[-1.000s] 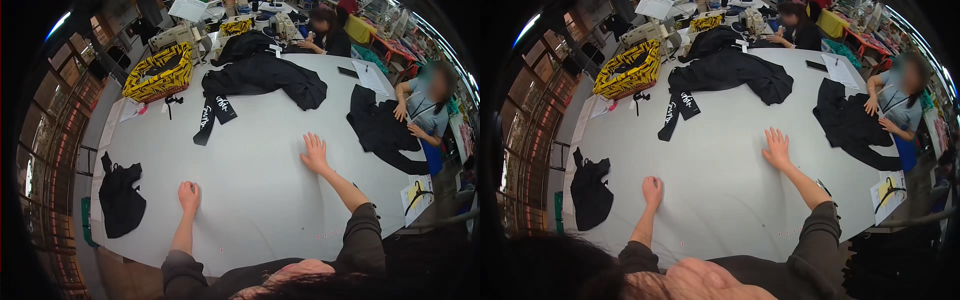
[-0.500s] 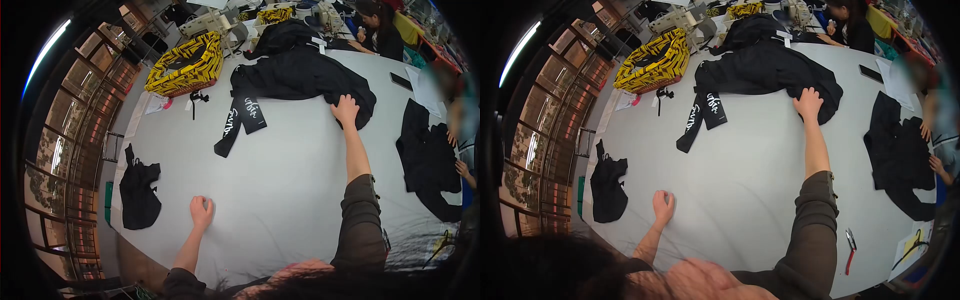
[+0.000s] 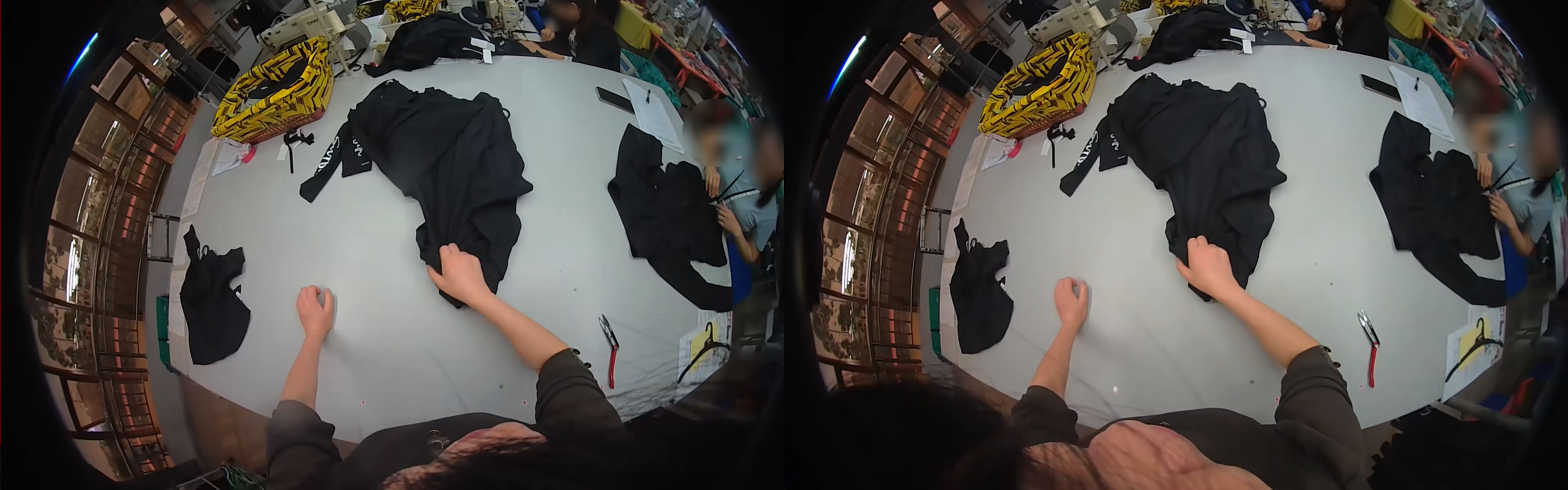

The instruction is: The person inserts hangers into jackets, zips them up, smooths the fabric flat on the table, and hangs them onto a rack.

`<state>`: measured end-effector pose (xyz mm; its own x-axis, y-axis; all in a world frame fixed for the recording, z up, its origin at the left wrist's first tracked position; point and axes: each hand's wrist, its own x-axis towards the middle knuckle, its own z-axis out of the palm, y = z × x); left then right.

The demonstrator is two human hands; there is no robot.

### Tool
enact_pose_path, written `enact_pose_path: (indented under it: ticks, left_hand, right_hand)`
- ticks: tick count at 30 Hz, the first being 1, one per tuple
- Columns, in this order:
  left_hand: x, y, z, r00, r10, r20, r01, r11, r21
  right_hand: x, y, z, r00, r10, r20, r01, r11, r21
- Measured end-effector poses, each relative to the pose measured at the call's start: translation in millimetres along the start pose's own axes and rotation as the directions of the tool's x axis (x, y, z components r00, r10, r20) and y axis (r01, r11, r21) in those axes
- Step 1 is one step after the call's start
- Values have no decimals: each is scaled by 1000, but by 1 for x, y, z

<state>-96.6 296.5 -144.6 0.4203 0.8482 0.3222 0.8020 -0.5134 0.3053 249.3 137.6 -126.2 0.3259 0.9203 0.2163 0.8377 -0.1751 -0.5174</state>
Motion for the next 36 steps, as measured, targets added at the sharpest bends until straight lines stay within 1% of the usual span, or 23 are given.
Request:
enact_pose_path:
  ticks: [3, 4, 9, 12, 14, 16, 18, 20, 21, 22, 23, 24, 26, 27, 28, 29, 30, 31, 32, 33, 34, 35, 36]
  left_hand:
    - [-2, -5, 3, 1000, 8, -26, -8, 1000, -7]
    - [-2, -4, 2, 1000, -9, -8, 9, 1000, -13]
    - [-3, -13, 2, 1000, -20, 23, 21, 999, -47]
    - [-9, 5, -9, 992, -29, -120, 12, 990, -143]
    - [-16, 42, 12, 970, -54, -236, -37, 930, -366]
    - [-24, 119, -7, 954, 240, -178, -298, 807, -510]
    - [-24, 181, -38, 891, 451, 57, -407, 847, -341]
    - [-9, 193, -11, 883, 438, 168, -389, 883, -262]
    - [-2, 199, 6, 876, 431, 218, -387, 896, -219]
    - [3, 197, 18, 890, 417, 183, -384, 903, -193]
    - [12, 195, 33, 887, 418, 196, -369, 897, -242]
    - [18, 190, 41, 882, 418, 217, -352, 891, -287]
    - [25, 181, 31, 946, 281, 164, -162, 844, -511]
    - [26, 172, 22, 955, 222, 197, -47, 769, -638]
    - [21, 155, 29, 983, 128, 129, 4, 695, -719]
    - [10, 146, 5, 979, -11, 202, 176, 541, -823]
    - [-5, 129, -6, 956, -111, 270, 290, 253, -923]
    - [-26, 112, -23, 942, -171, 290, 309, 97, -946]
    - [-53, 89, -32, 881, -243, 406, 403, -66, -913]
    - [-86, 73, -58, 789, -283, 545, 560, -31, -828]
    - [-125, 55, -56, 722, -379, 578, 615, -30, -788]
    - [-167, 33, -49, 651, -388, 653, 712, 13, -702]
    - [-212, 18, -39, 570, -474, 672, 772, 29, -634]
  right_hand:
    - [-56, -57, 5, 995, 12, 94, -20, 996, 86]
    - [-76, -71, 13, 997, -15, 80, 4, 991, 137]
    - [-167, -130, 9, 972, -3, 234, -40, 983, 180]
    - [-219, -143, -1, 936, 13, 351, -80, 981, 176]
    - [-247, -143, -10, 927, 21, 375, -101, 975, 196]
    - [-267, -138, -18, 911, 38, 410, -127, 973, 192]
    - [-282, -131, -26, 882, 57, 468, -153, 974, 169]
    - [-294, -122, -39, 904, 64, 423, -164, 965, 205]
    - [-298, -114, -46, 886, 151, 439, -239, 959, 154]
    - [-303, -105, -55, 863, 236, 447, -312, 944, 105]
    - [-305, -94, -66, 852, 328, 408, -380, 923, 51]
    - [-313, -77, -67, 879, 392, 273, -417, 908, 40]
    - [-311, -64, -91, 812, 563, 156, -568, 823, -12]
    - [-317, -49, -89, 816, 577, 36, -577, 816, 5]
    - [-319, -40, -88, 795, 604, -51, -605, 796, 8]
    - [-320, -35, -86, 772, 627, -99, -631, 776, -10]
    - [-319, -33, -83, 748, 648, -144, -658, 753, -25]
    - [-319, -34, -81, 744, 646, -171, -657, 754, -6]
    - [-318, -34, -79, 747, 632, -207, -648, 762, -14]
    - [-317, -34, -76, 753, 615, -236, -637, 771, -22]
    - [-315, -34, -73, 761, 593, -262, -621, 783, -31]
    - [-313, -34, -72, 775, 567, -280, -599, 800, -35]
    - [-311, -33, -71, 789, 544, -286, -582, 811, -62]
